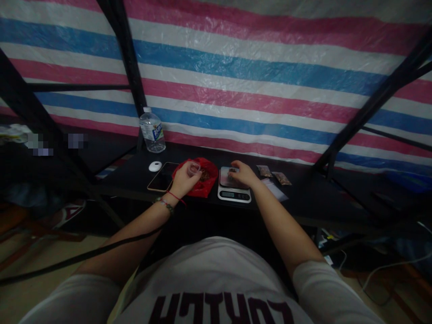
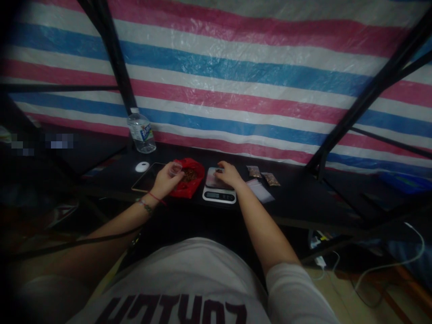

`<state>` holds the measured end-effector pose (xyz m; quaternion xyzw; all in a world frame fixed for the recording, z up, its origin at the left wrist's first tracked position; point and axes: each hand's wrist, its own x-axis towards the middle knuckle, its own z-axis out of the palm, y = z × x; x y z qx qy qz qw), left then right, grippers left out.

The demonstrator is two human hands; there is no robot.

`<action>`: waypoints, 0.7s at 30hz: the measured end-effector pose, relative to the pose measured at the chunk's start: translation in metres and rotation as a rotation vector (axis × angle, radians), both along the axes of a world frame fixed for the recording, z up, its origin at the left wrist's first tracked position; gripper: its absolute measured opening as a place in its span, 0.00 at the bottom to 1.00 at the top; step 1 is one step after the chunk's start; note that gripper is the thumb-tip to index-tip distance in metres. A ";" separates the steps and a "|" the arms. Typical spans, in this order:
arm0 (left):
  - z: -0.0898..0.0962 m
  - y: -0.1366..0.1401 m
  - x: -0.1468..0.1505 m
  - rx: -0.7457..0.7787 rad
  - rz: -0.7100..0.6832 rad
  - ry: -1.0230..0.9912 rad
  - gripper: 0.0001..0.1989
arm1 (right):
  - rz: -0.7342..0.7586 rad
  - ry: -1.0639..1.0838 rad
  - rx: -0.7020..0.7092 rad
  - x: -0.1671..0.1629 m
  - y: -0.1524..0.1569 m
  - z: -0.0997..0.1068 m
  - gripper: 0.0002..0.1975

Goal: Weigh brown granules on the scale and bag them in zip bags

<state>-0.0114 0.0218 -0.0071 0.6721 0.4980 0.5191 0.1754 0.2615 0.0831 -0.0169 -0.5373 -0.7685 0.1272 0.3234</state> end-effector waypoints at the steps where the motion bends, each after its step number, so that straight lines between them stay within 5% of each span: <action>1: 0.000 0.001 0.000 -0.001 -0.002 -0.005 0.12 | 0.003 -0.030 -0.007 0.000 0.000 0.000 0.19; 13: 0.003 -0.001 0.000 -0.015 -0.025 -0.066 0.10 | -0.059 -0.066 0.033 0.005 -0.006 -0.004 0.19; 21: -0.002 0.002 -0.001 -0.025 -0.019 -0.050 0.11 | -0.163 0.065 0.229 0.029 -0.010 -0.008 0.20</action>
